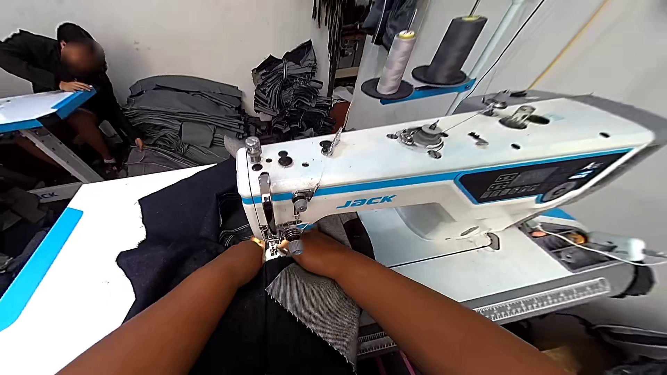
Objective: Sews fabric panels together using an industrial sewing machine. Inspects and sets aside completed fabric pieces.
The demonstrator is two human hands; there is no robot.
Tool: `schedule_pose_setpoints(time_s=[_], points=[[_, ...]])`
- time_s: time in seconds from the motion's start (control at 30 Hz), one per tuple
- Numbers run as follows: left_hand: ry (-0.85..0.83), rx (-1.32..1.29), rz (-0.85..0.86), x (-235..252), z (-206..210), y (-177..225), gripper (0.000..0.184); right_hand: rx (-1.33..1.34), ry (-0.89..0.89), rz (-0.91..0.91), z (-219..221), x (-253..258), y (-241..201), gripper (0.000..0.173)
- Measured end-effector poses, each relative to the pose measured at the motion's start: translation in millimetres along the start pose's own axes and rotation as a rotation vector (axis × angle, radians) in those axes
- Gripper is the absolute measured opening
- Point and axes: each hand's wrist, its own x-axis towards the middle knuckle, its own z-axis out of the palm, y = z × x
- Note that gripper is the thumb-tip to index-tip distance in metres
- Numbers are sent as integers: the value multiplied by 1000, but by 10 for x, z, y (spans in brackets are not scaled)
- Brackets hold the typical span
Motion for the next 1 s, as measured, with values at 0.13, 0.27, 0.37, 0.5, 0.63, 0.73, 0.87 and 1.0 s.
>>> schedule_pose_setpoints(time_s=[0.13,0.27,0.37,0.5,0.63,0.73,0.87,1.0], points=[[-163,183,262,-349,-98,221,26,42,-267,-143,-158,-253,-151,41],[-442,215,317,-494,28,545,31,-23,-445,-278,-353,-586,-594,48],[-378,45,441,-849,27,790,29,-128,-449,-332,-517,-848,-809,58],[-201,-413,503,-707,359,458,30,-142,-36,-591,-495,-1197,-803,60],[-145,-353,600,-678,617,463,32,-187,226,-779,-448,-1352,-803,56],[-311,110,404,-853,618,531,39,-240,341,-827,-369,-1444,-783,56],[-338,181,76,-915,372,-17,45,-354,454,-725,-149,-1585,-737,48],[-374,286,81,-1068,285,160,37,-186,205,-623,105,-1639,-762,35]])
